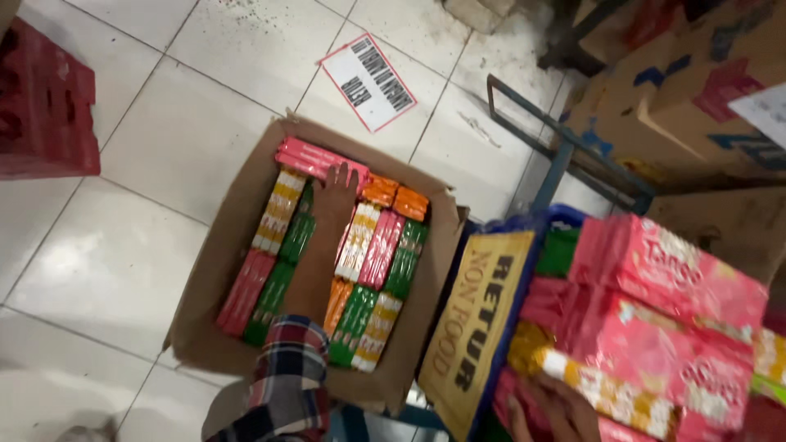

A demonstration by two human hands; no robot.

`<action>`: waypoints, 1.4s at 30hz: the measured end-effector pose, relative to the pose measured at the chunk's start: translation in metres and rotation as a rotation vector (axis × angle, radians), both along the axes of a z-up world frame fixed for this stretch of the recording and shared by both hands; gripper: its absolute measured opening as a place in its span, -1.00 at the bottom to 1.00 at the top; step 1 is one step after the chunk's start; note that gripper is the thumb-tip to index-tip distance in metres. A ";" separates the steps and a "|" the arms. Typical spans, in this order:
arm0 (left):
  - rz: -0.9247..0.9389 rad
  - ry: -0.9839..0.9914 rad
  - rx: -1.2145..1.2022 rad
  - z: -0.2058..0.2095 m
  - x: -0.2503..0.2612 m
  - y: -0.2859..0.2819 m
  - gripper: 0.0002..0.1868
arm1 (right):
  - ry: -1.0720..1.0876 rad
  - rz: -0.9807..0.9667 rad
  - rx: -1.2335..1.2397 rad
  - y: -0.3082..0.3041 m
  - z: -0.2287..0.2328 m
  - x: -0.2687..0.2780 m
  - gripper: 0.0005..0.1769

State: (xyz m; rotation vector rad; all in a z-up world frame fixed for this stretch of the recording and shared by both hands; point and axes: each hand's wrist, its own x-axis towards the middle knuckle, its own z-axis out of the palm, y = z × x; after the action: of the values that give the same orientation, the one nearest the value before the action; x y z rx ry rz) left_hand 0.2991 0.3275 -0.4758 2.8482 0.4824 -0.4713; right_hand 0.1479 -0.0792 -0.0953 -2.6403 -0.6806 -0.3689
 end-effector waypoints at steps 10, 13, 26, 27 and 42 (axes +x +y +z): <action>-0.211 0.048 0.248 -0.023 0.022 0.016 0.14 | 0.495 -0.447 0.223 -0.064 -0.100 -0.002 -0.46; -0.228 0.004 0.236 -0.052 0.012 0.016 -0.33 | 0.602 -0.513 0.466 -0.059 -0.093 -0.008 -0.39; 0.468 -0.376 -0.764 0.322 -0.124 -0.040 -0.36 | -0.053 0.040 0.173 -0.010 -0.007 0.001 -0.68; 0.543 -0.467 -0.788 0.328 -0.143 -0.052 -0.17 | -0.046 0.060 0.225 -0.012 -0.003 -0.003 -0.68; 0.371 -0.754 -1.345 0.532 -0.287 -0.314 -0.19 | -0.051 0.116 0.411 -0.085 0.124 -0.120 0.18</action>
State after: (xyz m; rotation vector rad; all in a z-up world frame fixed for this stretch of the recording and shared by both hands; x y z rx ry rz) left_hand 0.0123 0.0140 0.0559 1.4050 0.3134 0.2942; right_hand 0.0276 -0.1645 0.0289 -2.2006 -0.6871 -0.4862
